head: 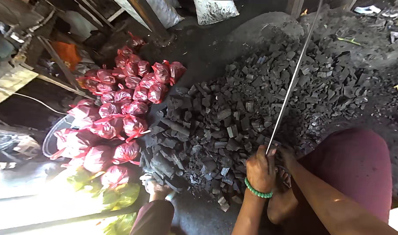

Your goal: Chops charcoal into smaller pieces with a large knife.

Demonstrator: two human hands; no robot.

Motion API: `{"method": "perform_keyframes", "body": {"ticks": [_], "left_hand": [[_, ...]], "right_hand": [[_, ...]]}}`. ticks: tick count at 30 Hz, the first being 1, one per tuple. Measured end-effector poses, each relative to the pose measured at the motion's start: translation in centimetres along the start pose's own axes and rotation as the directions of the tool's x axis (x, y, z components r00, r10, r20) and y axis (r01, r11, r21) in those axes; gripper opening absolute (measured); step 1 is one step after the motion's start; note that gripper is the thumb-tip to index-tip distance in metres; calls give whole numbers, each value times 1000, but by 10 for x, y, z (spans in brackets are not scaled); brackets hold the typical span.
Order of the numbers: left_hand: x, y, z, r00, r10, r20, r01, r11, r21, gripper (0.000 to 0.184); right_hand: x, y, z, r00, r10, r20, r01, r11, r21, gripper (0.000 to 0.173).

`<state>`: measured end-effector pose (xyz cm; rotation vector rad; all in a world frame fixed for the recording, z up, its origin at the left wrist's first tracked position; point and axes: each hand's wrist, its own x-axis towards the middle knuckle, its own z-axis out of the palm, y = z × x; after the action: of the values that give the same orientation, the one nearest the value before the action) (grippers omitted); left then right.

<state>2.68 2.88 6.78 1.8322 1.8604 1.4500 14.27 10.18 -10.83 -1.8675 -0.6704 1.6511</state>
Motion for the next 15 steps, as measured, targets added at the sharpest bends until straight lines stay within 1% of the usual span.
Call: {"method": "perform_keyframes", "body": {"ticks": [1,2,3,4,5,6,7,8,9,10,11,13,15], "left_hand": [[5,2,5,998,40,-49,-43,997,-70,37],[5,0,11,997,49,-61,-55,993,-105,40],[-3,-6,18,999,22,-27,-25,995,-95,38],[-19,-17,25,996,-58,68,60,998,-28,36],[-38,-29,29,944,-221,245,202,974,103,32],[-53,-40,30,748,-470,468,358,880,312,36],[-62,-53,33,402,-683,609,411,730,546,42],[-73,-67,37,134,-771,622,388,618,683,44],[-83,-77,40,7,-800,600,370,560,741,45],[-87,-82,39,-31,-805,593,370,542,755,45],[-87,-84,35,-27,-799,601,386,547,743,46],[-79,-86,24,20,-778,628,453,567,688,49],[-62,-84,9,82,-762,642,517,583,627,50]], "right_hand": [[0,0,1,1000,8,-15,-8,1000,2,35],[1,1,1,999,17,-29,-17,1000,3,36],[2,2,1,999,24,-40,-24,1000,1,36],[4,4,2,998,29,-48,-29,1000,3,36],[5,4,2,999,26,-48,-26,1000,-1,36],[3,2,3,999,22,-47,-22,1000,-10,36],[2,1,3,999,30,-41,-30,1000,-6,37],[1,0,3,998,43,-34,-43,999,6,38],[0,0,3,998,54,-37,-54,998,19,38],[1,-1,3,997,58,-42,-56,998,32,38],[1,-1,3,997,63,-42,-61,997,44,39],[-1,-1,4,996,85,-24,-83,993,88,42],[-2,-5,8,997,71,-11,-69,987,147,40]]}}
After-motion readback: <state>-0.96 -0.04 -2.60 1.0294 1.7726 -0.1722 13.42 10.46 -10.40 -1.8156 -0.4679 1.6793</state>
